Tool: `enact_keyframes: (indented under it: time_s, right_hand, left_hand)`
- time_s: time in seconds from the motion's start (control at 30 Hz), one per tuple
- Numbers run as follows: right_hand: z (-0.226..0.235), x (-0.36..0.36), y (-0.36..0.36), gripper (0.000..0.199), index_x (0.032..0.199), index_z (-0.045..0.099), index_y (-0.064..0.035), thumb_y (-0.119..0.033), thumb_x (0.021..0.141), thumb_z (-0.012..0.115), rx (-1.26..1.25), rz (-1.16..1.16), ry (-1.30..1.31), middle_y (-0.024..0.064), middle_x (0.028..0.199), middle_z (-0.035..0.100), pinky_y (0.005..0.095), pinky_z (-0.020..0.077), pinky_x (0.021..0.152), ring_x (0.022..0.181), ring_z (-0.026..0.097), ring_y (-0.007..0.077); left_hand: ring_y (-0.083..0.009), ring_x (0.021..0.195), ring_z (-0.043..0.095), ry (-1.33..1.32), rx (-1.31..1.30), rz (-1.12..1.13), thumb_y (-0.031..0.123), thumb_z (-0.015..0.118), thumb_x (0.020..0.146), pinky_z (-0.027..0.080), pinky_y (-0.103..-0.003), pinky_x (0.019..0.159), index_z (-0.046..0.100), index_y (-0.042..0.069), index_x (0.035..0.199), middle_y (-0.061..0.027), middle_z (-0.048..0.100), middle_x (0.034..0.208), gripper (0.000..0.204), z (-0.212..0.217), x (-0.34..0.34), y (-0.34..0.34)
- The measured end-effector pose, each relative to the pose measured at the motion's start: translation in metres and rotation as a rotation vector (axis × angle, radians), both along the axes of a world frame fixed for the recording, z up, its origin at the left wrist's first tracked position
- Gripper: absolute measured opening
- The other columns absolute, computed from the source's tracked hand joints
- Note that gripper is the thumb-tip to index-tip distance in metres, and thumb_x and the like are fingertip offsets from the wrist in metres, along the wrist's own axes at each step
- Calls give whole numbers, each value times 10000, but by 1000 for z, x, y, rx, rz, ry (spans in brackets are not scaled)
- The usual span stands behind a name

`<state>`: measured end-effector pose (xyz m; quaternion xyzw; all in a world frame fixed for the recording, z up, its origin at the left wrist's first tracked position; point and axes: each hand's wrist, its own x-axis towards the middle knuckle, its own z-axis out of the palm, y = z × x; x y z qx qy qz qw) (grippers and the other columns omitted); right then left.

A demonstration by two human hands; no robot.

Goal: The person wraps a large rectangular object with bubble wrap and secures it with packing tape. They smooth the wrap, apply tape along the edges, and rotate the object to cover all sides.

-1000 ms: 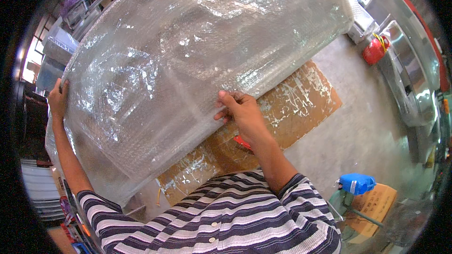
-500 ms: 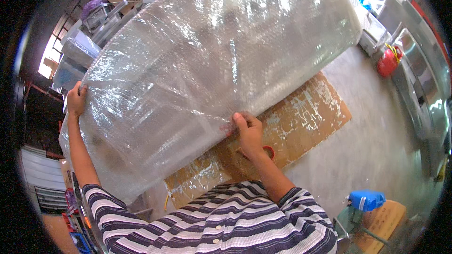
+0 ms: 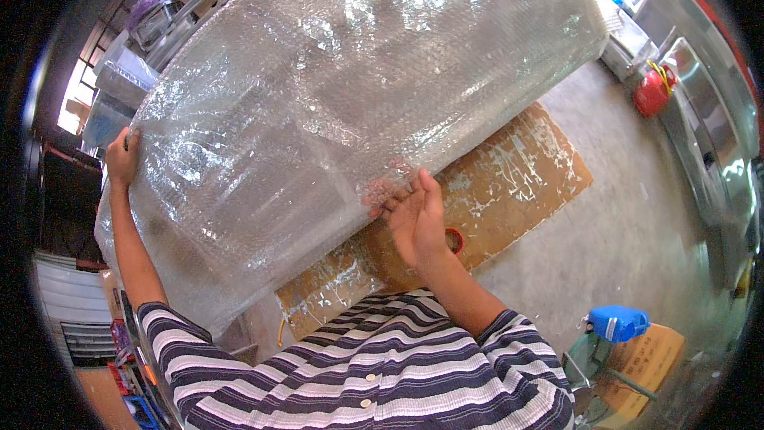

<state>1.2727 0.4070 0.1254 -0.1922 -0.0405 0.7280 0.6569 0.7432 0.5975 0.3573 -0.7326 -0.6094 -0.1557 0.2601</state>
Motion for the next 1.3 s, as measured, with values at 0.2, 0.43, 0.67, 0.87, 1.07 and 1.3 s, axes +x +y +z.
enact_keyframes:
  time_s: [0.2, 0.43, 0.67, 0.87, 1.07, 1.3]
  right_hand:
    - [-37, -6, 3, 389, 1265, 603, -53, -363, 1085, 451, -163, 1, 29, 97, 900, 690, 352, 547, 636, 694, 681, 226]
    - [6, -26, 10, 345, 1185, 522, -31, -305, 1015, 645, -218, -109, -352, 108, 866, 639, 345, 518, 533, 606, 662, 216]
    - [22, -34, 21, 371, 1215, 488, -4, -252, 1005, 667, -240, -203, -421, 114, 842, 621, 368, 472, 494, 572, 607, 223]
    - [9, -25, 41, 270, 1111, 551, 21, -185, 991, 678, -271, -212, -459, 102, 773, 597, 361, 452, 479, 551, 566, 221]
    - [17, -26, 54, 259, 1044, 569, 66, -142, 960, 699, -401, -153, -727, 127, 736, 608, 342, 412, 413, 502, 583, 231]
    - [0, -24, 56, 196, 999, 599, 32, -124, 948, 707, -386, -189, -771, 98, 716, 634, 328, 452, 421, 520, 604, 188]
  left_hand:
    - [-503, 847, 642, -22, -12, -18, 547, 513, 992, 465, -533, 721, 642, -20, 979, -297, 649, 835, 582, 2, 8, 4]
    - [-515, 822, 627, -1, 19, -15, 551, 502, 992, 451, -549, 704, 623, -10, 942, -293, 632, 800, 576, -1, 0, 1]
    - [-523, 823, 621, -6, 19, -17, 574, 493, 991, 452, -564, 702, 610, 13, 920, -286, 639, 799, 577, -1, 1, 3]
    - [-523, 824, 622, 45, 21, 33, 582, 504, 984, 453, -567, 701, 621, 17, 944, -289, 647, 815, 579, -1, -5, 7]
    - [-493, 799, 642, 27, -13, 49, 579, 520, 981, 461, -553, 712, 639, 25, 982, -277, 641, 783, 567, -4, -15, 4]
    - [-486, 820, 657, 23, 66, 19, 562, 547, 975, 477, -551, 720, 644, 31, 969, -266, 659, 808, 540, -6, -10, 9]
